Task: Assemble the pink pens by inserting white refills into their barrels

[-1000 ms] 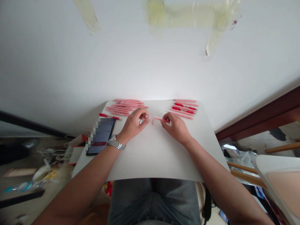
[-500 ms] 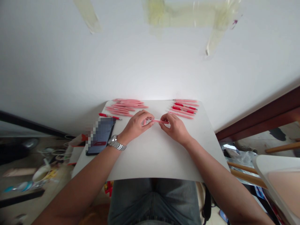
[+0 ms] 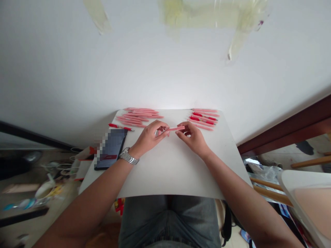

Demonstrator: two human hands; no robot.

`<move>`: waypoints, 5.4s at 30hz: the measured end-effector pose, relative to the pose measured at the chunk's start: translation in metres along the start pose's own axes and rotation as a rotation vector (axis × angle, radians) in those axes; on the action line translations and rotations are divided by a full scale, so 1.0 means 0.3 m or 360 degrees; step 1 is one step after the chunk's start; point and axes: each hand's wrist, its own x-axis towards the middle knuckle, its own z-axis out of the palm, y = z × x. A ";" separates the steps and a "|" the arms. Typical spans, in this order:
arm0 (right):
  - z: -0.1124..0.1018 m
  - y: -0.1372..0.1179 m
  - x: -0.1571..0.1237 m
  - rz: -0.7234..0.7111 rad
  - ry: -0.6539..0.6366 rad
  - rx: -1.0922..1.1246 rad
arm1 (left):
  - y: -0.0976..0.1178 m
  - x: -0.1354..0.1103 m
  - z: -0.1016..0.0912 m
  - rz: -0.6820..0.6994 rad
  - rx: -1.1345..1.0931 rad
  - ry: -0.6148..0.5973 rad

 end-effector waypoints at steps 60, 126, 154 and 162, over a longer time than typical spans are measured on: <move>-0.006 -0.011 0.002 -0.0031 -0.0051 -0.0195 | -0.060 0.002 0.015 0.0010 0.0630 0.0054; 0.000 0.003 0.000 -0.0272 0.0019 -0.0335 | 0.001 0.007 0.015 -0.0247 -0.0576 0.0232; 0.005 -0.006 0.000 -0.0203 -0.0008 -0.0285 | 0.013 0.003 0.009 -0.0297 -0.0595 0.0210; 0.001 0.013 0.006 0.0004 -0.0015 0.0053 | -0.008 0.007 0.015 -0.0281 -0.0549 0.0252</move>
